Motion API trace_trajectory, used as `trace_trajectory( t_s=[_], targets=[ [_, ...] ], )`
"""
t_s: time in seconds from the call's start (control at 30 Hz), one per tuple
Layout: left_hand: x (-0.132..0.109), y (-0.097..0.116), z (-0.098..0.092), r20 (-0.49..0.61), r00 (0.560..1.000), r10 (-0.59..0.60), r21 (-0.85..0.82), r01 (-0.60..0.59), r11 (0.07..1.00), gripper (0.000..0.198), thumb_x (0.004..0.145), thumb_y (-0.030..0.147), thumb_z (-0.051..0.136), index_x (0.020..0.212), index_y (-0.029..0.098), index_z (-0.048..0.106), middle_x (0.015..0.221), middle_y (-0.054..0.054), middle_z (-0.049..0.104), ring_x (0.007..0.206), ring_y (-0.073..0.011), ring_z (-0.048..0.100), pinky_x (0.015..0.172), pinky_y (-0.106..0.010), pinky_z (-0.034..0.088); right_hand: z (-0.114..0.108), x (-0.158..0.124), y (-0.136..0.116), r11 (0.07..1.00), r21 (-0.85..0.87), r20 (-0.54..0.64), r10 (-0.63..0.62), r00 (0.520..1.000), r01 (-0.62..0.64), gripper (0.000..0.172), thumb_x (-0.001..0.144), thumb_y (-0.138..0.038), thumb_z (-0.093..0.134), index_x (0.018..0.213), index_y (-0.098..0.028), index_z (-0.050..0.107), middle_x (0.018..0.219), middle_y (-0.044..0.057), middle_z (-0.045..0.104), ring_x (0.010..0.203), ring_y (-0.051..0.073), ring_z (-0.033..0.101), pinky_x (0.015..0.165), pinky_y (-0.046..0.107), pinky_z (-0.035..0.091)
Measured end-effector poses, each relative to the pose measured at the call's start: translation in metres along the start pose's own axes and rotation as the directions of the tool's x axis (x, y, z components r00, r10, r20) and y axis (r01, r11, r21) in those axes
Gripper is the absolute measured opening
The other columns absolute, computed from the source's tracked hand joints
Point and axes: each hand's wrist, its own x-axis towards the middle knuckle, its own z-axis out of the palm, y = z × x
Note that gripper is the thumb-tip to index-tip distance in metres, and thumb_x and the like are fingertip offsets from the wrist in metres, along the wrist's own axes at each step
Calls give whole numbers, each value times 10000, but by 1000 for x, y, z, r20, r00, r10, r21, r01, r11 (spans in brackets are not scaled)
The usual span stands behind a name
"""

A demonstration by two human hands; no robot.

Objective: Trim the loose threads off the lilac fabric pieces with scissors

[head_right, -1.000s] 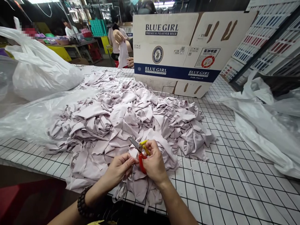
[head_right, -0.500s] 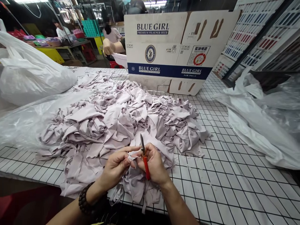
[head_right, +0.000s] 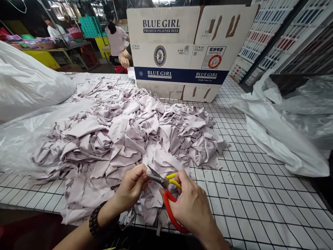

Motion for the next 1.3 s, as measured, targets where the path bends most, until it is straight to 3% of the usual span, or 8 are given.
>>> trace_trajectory(
  t_s=[0.17,0.37,0.67,1.3],
  targets=[
    [0,7,-4,41,998,38,43,-39,998,266,962,209,396,741,171,539,706,-12,516,525,-102,493,531,-220,405,-2,4,-2,999,-18,22,-27,999,27,316,746,-469,624,773,-271,379,645,-30,611,546,194,593,495,291,419],
    [0,11,-7,88,995,40,50,-45,998,254,957,175,393,756,177,548,691,-10,525,584,-121,510,556,-212,403,-1,2,-1,995,-74,-26,-65,998,63,278,743,-410,622,812,-272,390,690,-30,625,590,206,612,534,300,410],
    [-2,11,-8,103,994,42,54,-48,997,253,938,134,411,761,168,589,666,-5,535,616,-127,516,599,-221,395,-10,0,-7,994,-96,51,-42,998,47,269,765,-425,597,790,-271,378,676,-34,605,587,195,591,524,285,378],
    [-3,8,-5,136,987,-80,-181,104,978,339,975,347,439,803,136,640,719,-1,512,507,-79,501,498,-192,427,-10,4,-6,995,-101,167,20,986,-3,321,774,-444,570,737,-264,307,608,-70,549,531,160,515,523,265,345]
  ],
)
